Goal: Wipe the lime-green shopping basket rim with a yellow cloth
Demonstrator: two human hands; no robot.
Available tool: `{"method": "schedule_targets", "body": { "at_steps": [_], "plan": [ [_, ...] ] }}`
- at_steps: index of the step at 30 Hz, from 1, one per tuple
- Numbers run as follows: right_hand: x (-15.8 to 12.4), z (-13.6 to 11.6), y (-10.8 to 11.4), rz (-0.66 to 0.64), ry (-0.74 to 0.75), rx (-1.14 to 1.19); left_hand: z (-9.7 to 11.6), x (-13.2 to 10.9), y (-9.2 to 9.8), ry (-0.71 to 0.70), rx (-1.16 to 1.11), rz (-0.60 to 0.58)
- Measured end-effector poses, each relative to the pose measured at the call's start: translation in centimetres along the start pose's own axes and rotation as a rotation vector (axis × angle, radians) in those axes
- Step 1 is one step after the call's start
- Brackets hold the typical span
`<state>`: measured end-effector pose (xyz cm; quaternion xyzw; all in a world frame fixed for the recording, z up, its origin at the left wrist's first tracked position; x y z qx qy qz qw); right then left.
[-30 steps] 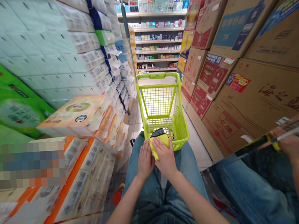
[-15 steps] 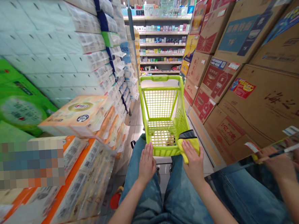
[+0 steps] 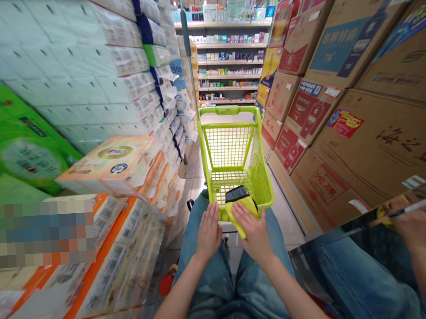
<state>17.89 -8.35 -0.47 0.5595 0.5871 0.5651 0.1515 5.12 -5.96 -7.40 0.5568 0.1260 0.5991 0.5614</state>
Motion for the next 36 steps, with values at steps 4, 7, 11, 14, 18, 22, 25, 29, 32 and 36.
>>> {"method": "schedule_targets", "body": {
  "at_steps": [4, 7, 11, 14, 18, 22, 25, 29, 32, 36],
  "plan": [
    [-2.8, 6.6, 3.3, 0.098, -0.079, -0.126, 0.1, 0.0, -0.4, 0.007, 0.010, 0.026],
    [-3.8, 9.6, 4.6, 0.159, -0.116, -0.172, 0.2, 0.1, -0.6, 0.021, 0.009, 0.048],
    [-3.8, 8.5, 3.9, 0.210, -0.182, -0.174, 0.1, 0.1, -0.5, 0.023, 0.004, 0.065],
    [-2.5, 4.7, 1.9, 0.165, -0.194, -0.149, -0.1, 0.1, -0.4, 0.018, 0.005, 0.057],
    [0.7, -0.6, -0.9, 0.104, -0.125, -0.034, -0.1, 0.1, -0.3, 0.008, 0.008, 0.026],
    [2.6, -2.8, -2.1, 0.087, -0.081, 0.050, -0.1, 0.1, -0.1, 0.002, -0.008, -0.009],
    [1.9, -2.3, -1.8, 0.022, -0.020, 0.049, -0.1, 0.1, 0.0, -0.001, -0.007, -0.010],
    [-1.2, 2.5, 0.5, 0.014, -0.044, -0.022, 0.0, 0.0, -0.2, -0.012, 0.005, 0.003],
    [-3.0, 7.2, 3.0, 0.100, -0.118, -0.080, 0.0, 0.0, -0.5, 0.000, 0.008, 0.014],
    [-3.2, 9.0, 4.1, 0.171, -0.191, -0.134, 0.0, 0.0, -0.6, 0.009, 0.001, 0.041]
  ]
}}
Point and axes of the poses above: each hand's wrist, its own x-axis towards the middle knuckle, its own y-axis out of the back of the hand, z = x × y, the point moved 9 cm from there along x, towards the middle knuckle, and after that the axes turned 3 degrees about y, right-handed, at the moved point
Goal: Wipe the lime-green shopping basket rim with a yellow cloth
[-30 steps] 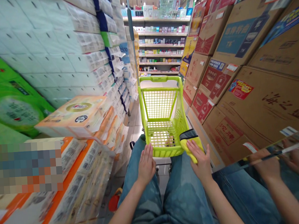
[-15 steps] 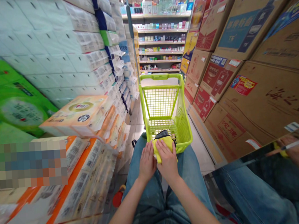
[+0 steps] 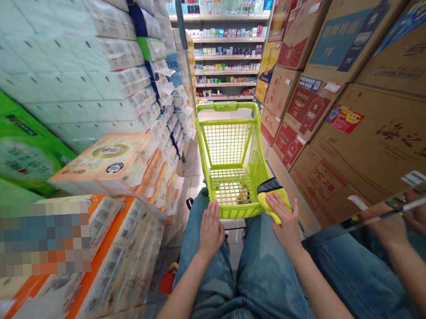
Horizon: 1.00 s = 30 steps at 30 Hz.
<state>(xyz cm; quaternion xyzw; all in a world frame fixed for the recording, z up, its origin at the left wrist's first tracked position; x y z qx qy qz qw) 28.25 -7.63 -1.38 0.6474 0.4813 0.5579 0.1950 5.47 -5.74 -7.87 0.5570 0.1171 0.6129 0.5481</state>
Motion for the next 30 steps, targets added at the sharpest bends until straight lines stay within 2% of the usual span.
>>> {"method": "schedule_targets", "body": {
  "at_steps": [2, 4, 7, 10, 12, 15, 17, 21, 23, 24, 26, 30],
  "plan": [
    [0.4, -1.8, -0.7, 0.003, -0.049, -0.017, 0.0, 0.0, 0.0, 0.005, -0.002, 0.006],
    [0.9, -5.1, -2.2, -0.030, -0.059, 0.006, -0.1, 0.0, 0.0, 0.011, -0.002, 0.006],
    [1.8, -10.5, -4.8, -0.093, 0.001, 0.101, -0.2, 0.0, 0.2, 0.006, -0.005, -0.004],
    [2.3, -13.5, -5.9, -0.110, 0.064, 0.164, -0.2, 0.0, 0.3, -0.008, -0.012, -0.024],
    [2.2, -13.8, -5.8, -0.135, 0.113, 0.173, -0.3, 0.0, 0.4, -0.009, -0.008, -0.039],
    [1.3, -11.7, -4.7, -0.176, 0.171, 0.150, -0.1, 0.0, 0.3, -0.009, 0.009, -0.040],
    [0.6, -8.7, -3.4, -0.165, 0.162, 0.108, -0.1, -0.1, 0.2, -0.005, 0.016, -0.024],
    [-0.1, -1.8, -0.7, -0.060, 0.059, -0.008, 0.0, -0.1, 0.0, 0.005, 0.014, 0.001],
    [-0.1, -0.1, 0.1, -0.013, 0.007, -0.054, 0.1, 0.0, -0.1, 0.006, 0.012, 0.007],
    [-0.1, -0.1, 0.3, 0.000, -0.021, -0.074, 0.1, 0.0, -0.1, 0.007, 0.011, 0.008],
    [0.2, -1.6, -0.1, -0.005, -0.069, -0.090, 0.1, 0.0, -0.1, 0.009, 0.012, 0.007],
    [1.1, -9.2, -3.5, -0.100, -0.037, 0.015, 0.0, -0.1, 0.1, 0.002, 0.017, -0.006]
  ]
}}
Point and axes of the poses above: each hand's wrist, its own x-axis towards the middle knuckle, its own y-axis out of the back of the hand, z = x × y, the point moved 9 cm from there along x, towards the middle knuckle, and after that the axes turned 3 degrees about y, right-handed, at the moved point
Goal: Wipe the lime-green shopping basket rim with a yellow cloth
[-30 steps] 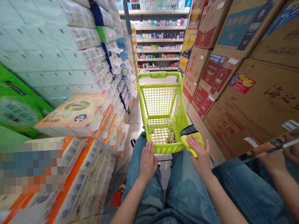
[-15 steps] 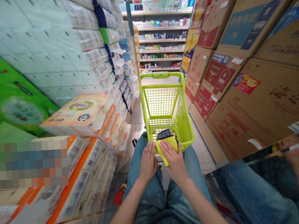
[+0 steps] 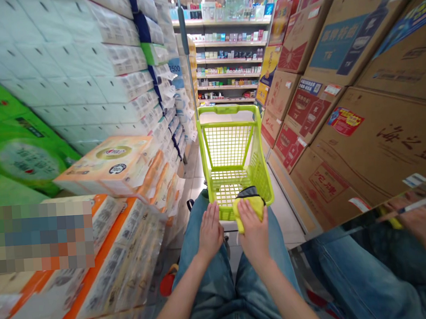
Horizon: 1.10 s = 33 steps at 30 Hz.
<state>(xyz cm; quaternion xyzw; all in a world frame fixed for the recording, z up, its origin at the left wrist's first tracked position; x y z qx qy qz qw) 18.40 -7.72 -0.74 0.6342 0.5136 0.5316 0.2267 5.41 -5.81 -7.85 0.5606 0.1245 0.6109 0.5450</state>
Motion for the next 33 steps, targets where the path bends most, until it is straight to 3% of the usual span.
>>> {"method": "schedule_targets", "body": {
  "at_steps": [3, 7, 10, 15, 18, 20, 25, 27, 30, 33],
  "plan": [
    [0.7, -4.4, -2.0, -0.019, 0.067, 0.084, -0.1, 0.0, 0.2, -0.015, -0.003, -0.017],
    [0.8, -4.7, -2.0, -0.039, 0.163, 0.100, -0.1, 0.0, 0.3, -0.022, -0.009, -0.050],
    [-0.1, -1.5, -0.5, -0.069, 0.218, 0.064, 0.1, 0.0, 0.3, -0.022, 0.001, -0.050],
    [-1.3, 7.3, 3.1, 0.056, 0.115, -0.027, 0.2, 0.0, 0.0, 0.000, 0.021, -0.009],
    [-1.4, 9.3, 3.6, 0.120, 0.036, -0.035, 0.3, 0.1, 0.0, 0.011, 0.025, 0.001],
    [-1.1, 7.8, 3.0, 0.127, -0.001, -0.026, 0.2, 0.1, 0.0, 0.015, 0.023, 0.005],
    [0.6, -1.8, -1.1, 0.031, 0.059, 0.097, -0.1, 0.0, -0.1, 0.009, 0.013, -0.002],
    [1.1, -4.4, -2.1, 0.021, 0.097, 0.136, -0.3, -0.1, -0.1, 0.003, 0.010, -0.008],
    [1.1, -5.2, -2.0, 0.015, 0.154, 0.148, -0.3, 0.0, 0.1, -0.002, 0.005, -0.018],
    [0.0, -2.8, -0.8, -0.024, 0.223, 0.118, -0.1, 0.0, 0.2, -0.008, 0.006, -0.038]
  ]
}}
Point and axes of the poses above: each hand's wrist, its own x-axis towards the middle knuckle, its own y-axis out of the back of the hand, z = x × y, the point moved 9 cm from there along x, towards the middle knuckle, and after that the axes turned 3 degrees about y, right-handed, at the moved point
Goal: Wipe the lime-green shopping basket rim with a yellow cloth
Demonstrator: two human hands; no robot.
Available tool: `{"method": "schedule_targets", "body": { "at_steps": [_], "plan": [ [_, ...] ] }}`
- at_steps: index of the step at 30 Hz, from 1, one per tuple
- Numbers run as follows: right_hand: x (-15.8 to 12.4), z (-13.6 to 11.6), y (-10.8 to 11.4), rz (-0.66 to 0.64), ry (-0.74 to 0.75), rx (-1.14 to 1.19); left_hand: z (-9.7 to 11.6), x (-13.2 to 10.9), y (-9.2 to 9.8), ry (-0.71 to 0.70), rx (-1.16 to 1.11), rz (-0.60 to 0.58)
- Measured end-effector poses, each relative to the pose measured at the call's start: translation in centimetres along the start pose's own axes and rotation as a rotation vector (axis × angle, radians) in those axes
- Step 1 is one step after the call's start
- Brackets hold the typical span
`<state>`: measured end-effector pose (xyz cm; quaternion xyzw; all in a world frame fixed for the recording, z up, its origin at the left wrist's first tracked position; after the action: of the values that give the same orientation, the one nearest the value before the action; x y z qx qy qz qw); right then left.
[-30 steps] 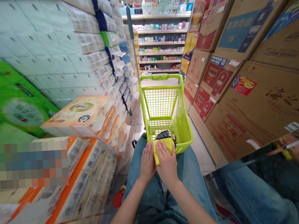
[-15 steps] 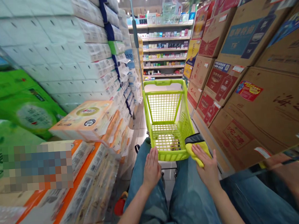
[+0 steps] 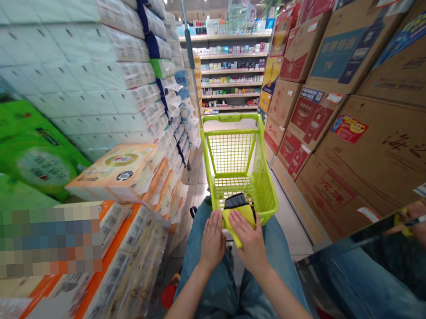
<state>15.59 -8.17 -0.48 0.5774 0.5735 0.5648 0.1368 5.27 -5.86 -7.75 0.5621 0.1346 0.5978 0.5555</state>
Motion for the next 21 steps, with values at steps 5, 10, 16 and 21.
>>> {"method": "schedule_targets", "body": {
  "at_steps": [5, 10, 16, 21],
  "plan": [
    [-3.7, 7.7, 4.1, 0.061, -0.066, -0.146, 0.4, 0.0, -0.1, 0.005, 0.027, 0.036],
    [-4.3, 9.6, 5.0, 0.144, -0.171, -0.191, 0.6, 0.1, -0.1, 0.019, 0.037, 0.088],
    [-0.4, 0.5, -0.5, 0.061, -0.125, -0.051, 0.3, 0.1, 0.2, 0.005, 0.015, 0.075],
    [0.7, -1.7, -1.2, 0.027, -0.047, 0.015, 0.2, 0.1, 0.6, -0.005, 0.001, 0.036]
  ]
}}
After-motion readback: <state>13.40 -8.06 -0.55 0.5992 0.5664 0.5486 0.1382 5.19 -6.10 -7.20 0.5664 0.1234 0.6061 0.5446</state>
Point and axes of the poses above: each hand's wrist, its own x-axis towards the middle knuckle, its own y-axis out of the back of the hand, z = x × y, the point moved 9 cm from there along x, towards the middle knuckle, and after that the axes turned 3 degrees about y, right-handed, at the moved point
